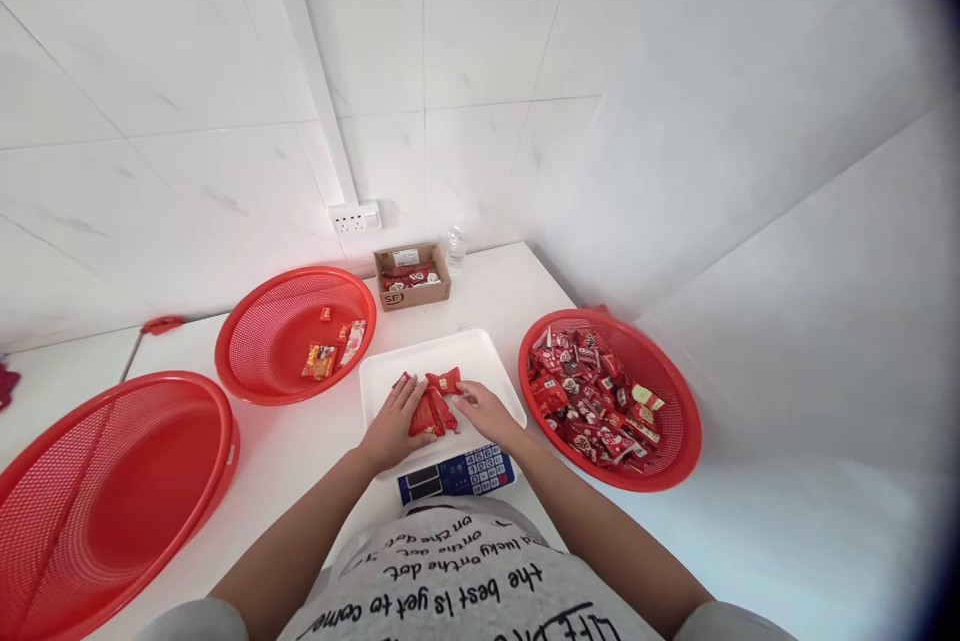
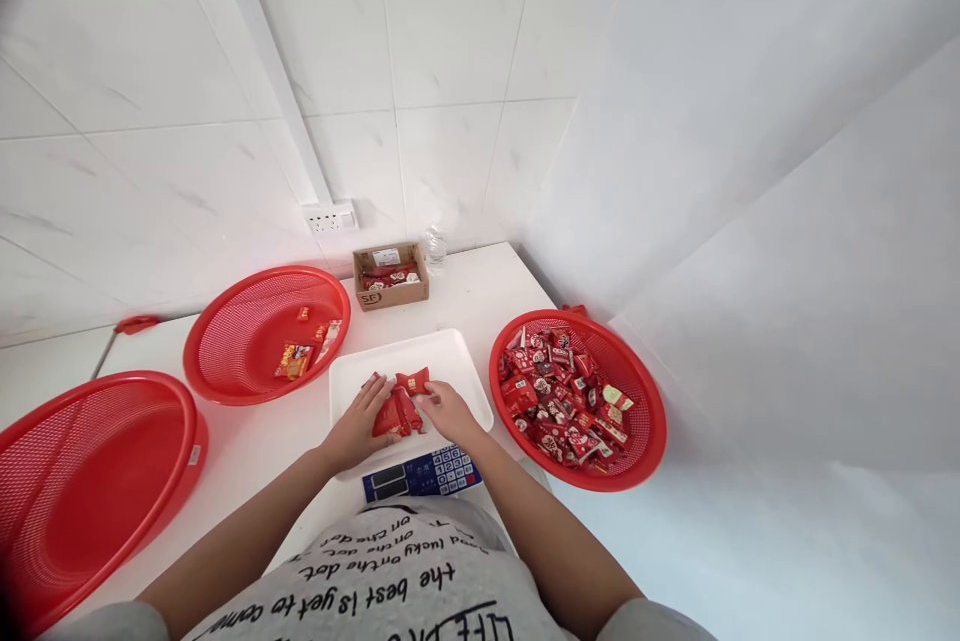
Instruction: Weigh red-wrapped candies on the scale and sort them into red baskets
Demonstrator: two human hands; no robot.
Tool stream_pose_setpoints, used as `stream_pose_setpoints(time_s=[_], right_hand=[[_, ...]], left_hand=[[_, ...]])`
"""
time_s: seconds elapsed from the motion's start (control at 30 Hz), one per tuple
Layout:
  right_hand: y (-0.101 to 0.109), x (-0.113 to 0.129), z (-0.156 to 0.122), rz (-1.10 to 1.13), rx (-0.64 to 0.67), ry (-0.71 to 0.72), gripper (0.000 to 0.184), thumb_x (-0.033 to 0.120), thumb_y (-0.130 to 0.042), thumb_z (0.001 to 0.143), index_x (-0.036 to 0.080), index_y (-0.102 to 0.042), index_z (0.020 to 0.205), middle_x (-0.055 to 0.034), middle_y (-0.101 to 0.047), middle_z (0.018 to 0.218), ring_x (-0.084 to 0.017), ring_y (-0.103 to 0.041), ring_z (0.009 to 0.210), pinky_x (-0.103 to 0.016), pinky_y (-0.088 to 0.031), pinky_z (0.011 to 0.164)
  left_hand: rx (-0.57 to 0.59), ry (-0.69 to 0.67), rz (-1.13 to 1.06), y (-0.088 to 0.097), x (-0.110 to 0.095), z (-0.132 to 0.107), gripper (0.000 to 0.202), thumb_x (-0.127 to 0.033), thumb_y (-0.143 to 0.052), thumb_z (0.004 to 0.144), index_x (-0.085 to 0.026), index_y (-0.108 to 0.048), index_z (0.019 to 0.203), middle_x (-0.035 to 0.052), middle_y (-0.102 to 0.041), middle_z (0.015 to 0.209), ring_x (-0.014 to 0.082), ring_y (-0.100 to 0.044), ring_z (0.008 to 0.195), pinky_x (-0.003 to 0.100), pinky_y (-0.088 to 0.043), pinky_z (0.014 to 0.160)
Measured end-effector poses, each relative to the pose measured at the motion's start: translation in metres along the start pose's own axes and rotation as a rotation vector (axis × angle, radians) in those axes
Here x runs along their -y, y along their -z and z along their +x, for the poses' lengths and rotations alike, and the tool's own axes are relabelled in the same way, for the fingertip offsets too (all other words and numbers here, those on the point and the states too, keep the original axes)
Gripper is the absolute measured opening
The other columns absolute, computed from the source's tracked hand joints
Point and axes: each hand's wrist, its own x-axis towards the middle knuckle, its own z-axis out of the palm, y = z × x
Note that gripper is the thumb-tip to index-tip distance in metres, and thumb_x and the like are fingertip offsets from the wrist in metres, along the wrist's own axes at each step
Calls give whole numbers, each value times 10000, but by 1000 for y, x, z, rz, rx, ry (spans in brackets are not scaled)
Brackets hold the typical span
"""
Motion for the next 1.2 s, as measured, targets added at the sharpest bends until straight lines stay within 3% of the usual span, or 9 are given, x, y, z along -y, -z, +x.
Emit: stream_pose_setpoints(time_s=[0.27,0.47,0.77,1.03,1.2], right_hand=[[0,-3,-15,-121,-12,-22,440,298,-563,770,163,-535,1189,-120,-519,1217,-176,-597,863,-353,-448,869],[-4,8,-23,-396,6,-57,347,453,-513,807,181,-576,1013,-84,-551,1072,-183,-588,834,-314,-430,741],[-17,17,-23,-592,87,-20,375,519,-573,748,191,-585,930,-69,-591,994,-222,-590,861,-279,-376,638],[-12,18,-25,-602,72,-48,115,261,-502,783,191,-586,818,-46,-608,883,-170,-570,747,-249,-297,567],[3,13,-29,-562,45,-35,102,239,-498,778,200,-586,813,-25,-596,877,-145,-548,724,-239,-305,578]], left_hand=[[-15,1,-24,3,-2,-1,877,-560,-564,760,-159,-163,1428,149,-209,1492,263,-93,1387,461,-166,1116],[-21,21,-65,5,-5,-3,840,-563,-530,786,-178,-151,1429,140,-206,1494,245,-107,1387,446,-173,1117],[-33,48,-70,4,1,-13,869,-534,-591,751,-224,-150,1434,140,-181,1501,296,-108,1382,497,-184,1093],[-16,77,-85,5,0,-13,880,-451,-643,730,-201,-170,1429,139,-168,1504,280,-108,1384,467,-193,1103],[-12,89,-98,5,-3,-12,880,-424,-648,728,-181,-174,1428,138,-173,1503,271,-106,1385,446,-215,1103]])
